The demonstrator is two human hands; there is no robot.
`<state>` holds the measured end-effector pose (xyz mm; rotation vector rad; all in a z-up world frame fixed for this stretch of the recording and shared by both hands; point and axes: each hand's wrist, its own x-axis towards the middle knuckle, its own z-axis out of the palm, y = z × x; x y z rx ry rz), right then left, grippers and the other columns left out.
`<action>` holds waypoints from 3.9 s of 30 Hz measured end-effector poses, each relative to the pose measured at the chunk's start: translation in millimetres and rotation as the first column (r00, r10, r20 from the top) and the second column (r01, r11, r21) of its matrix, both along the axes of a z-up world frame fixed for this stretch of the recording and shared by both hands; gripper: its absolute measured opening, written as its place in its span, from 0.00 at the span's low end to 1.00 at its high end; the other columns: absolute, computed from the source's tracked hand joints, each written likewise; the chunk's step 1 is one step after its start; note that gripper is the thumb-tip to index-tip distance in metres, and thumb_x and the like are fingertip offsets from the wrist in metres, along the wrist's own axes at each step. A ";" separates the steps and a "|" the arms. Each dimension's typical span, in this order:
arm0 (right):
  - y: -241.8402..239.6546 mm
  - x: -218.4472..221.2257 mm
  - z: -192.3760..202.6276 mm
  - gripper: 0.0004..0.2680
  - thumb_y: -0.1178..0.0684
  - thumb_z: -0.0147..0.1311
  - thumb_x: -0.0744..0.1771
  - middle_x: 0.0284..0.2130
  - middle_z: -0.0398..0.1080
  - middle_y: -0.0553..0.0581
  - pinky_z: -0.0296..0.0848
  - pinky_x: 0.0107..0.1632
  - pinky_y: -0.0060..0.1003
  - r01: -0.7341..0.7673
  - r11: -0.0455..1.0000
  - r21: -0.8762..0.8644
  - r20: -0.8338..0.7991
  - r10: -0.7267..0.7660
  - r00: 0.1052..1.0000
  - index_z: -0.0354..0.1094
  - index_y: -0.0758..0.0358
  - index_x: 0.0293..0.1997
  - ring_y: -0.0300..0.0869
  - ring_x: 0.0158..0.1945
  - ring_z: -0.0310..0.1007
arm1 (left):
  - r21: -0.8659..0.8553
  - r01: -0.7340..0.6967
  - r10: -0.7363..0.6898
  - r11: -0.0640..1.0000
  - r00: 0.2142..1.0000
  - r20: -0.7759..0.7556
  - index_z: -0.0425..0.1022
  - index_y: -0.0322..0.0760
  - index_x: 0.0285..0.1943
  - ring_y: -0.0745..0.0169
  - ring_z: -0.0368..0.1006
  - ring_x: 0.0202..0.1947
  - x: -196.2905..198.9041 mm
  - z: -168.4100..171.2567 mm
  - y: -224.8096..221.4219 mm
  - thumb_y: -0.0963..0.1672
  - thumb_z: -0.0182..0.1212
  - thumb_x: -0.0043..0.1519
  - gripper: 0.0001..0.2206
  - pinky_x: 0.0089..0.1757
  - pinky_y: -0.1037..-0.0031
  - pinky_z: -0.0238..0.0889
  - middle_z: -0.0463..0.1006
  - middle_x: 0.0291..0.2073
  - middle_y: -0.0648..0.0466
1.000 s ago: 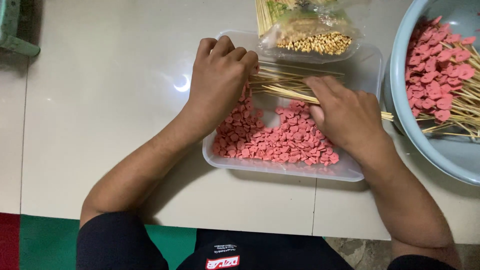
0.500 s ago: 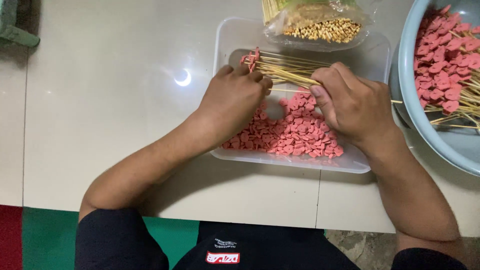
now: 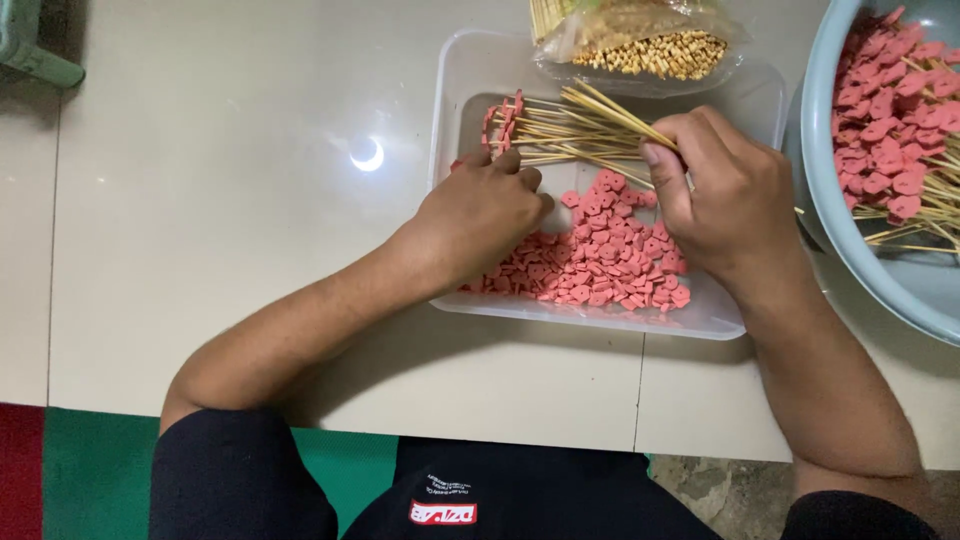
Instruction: Skewering small pink heart-shaped decorations onto wooden sticks
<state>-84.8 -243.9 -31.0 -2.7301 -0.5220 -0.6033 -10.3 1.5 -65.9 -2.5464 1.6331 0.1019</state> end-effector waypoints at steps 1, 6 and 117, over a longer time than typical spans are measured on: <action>-0.4 1.1 -0.3 0.01 0.62 0.54 0.75 0.38 0.69 0.59 0.66 0.39 0.45 -0.002 1.000 0.000 0.001 0.002 1.000 0.70 0.67 0.50 0.51 0.37 0.70 | 0.000 -0.002 0.002 1.000 1.000 0.001 0.81 0.45 0.45 0.46 0.71 0.46 0.3 -0.6 -0.5 0.38 0.59 0.57 0.11 0.40 0.55 0.68 0.80 0.39 0.52; 0.5 1.7 0.2 0.02 0.61 0.54 0.75 0.39 0.70 0.57 0.67 0.38 0.45 -0.035 0.999 -0.025 -0.025 0.034 0.999 0.72 0.64 0.50 0.51 0.37 0.70 | -0.019 0.021 -0.020 1.000 1.000 0.014 0.80 0.43 0.45 0.47 0.71 0.44 0.7 -1.6 1.4 0.39 0.58 0.61 0.08 0.39 0.56 0.68 0.80 0.38 0.51; 3.3 -5.3 4.2 0.07 0.64 0.57 0.66 0.28 0.71 0.52 0.60 0.32 0.38 0.147 0.978 -0.151 0.250 -0.106 0.963 0.74 0.56 0.43 0.45 0.32 0.72 | -0.740 -0.268 -0.023 0.617 0.934 -0.357 0.68 0.44 0.44 0.58 0.68 0.36 31.7 70.1 23.7 0.41 0.55 0.71 0.03 0.35 0.67 0.57 0.76 0.34 0.58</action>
